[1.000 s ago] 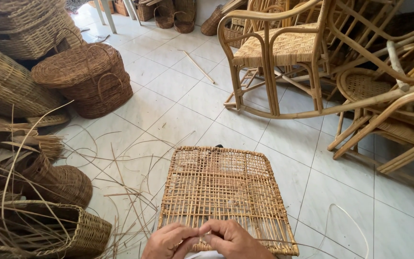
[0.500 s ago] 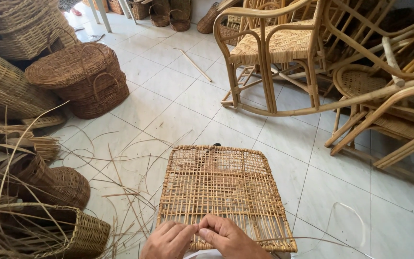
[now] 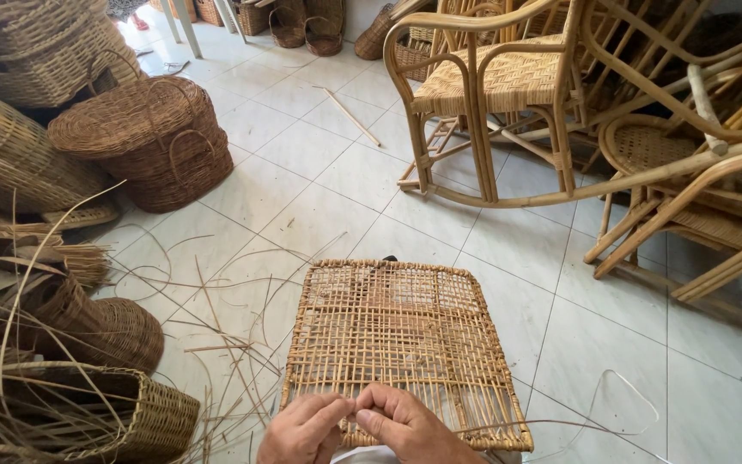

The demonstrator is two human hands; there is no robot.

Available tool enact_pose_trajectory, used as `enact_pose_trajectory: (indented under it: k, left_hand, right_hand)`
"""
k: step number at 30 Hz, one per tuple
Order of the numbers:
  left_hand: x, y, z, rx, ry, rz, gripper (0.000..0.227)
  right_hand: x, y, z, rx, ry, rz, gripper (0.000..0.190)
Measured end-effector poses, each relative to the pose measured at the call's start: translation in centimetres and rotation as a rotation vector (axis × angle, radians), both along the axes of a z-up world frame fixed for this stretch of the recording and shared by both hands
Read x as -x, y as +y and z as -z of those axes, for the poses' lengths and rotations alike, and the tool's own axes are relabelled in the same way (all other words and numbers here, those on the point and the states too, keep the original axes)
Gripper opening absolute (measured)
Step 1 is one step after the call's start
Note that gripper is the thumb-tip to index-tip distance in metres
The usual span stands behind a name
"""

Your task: The person weaves thin strands of material into a square wicker panel by hand, periodically turning the panel and reaching for more material from a pile of long strips.

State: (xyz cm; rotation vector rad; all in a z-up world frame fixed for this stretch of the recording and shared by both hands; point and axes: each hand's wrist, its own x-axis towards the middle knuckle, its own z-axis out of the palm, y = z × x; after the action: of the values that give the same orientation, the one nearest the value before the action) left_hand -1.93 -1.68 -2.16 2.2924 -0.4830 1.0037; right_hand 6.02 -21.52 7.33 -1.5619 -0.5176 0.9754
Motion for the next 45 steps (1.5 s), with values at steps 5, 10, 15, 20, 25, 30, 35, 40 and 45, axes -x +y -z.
enact_pose_trajectory:
  k: [5,10,15,20,25,30,35,40,45]
  left_hand:
    - [0.2,0.1,-1.1,0.068,0.08,0.011,0.031]
    - [0.3,0.8,0.3,0.002,0.064,-0.005,0.027]
    - [0.1,0.9,-0.2,0.005,0.095,0.022,0.028]
    - [0.8,-0.2,-3.7,0.082,0.141,0.114,0.03]
    - [1.3,1.2,-4.2,0.537,0.257,-0.103,0.042]
    - [1.6,1.3,-5.4,1.055,0.479,0.097,0.03]
    - [1.2,-0.9,-5.4,1.156,0.702,0.194,0.019]
    - [1.2,0.2,-4.7,1.314,0.801,0.353,0.01]
    - [1.1,2.7,-3.4,1.412,0.653,-0.049,0.019]
  right_hand:
    - [-0.2,-0.1,0.8,-0.063,0.012,0.018,0.013]
    - [-0.5,-0.4,2.0,-0.052,-0.083,-0.032,0.009]
    - [-0.6,-0.2,1.1,-0.04,-0.048,-0.032,0.012]
    - [-0.9,-0.2,2.6,-0.144,-0.289,-0.09,0.01]
    - [-1.6,-1.1,3.3,-0.16,-0.291,-0.001,0.011]
    - [-1.5,-1.6,2.7,-0.151,-0.278,0.044,0.012]
    - [-0.7,-0.9,1.3,-0.09,-0.526,-0.023,0.012]
    - [-1.1,-1.1,1.5,-0.028,-0.567,-0.056,0.01]
    - [-3.4,-1.5,4.4,-0.116,-0.425,0.161,0.018]
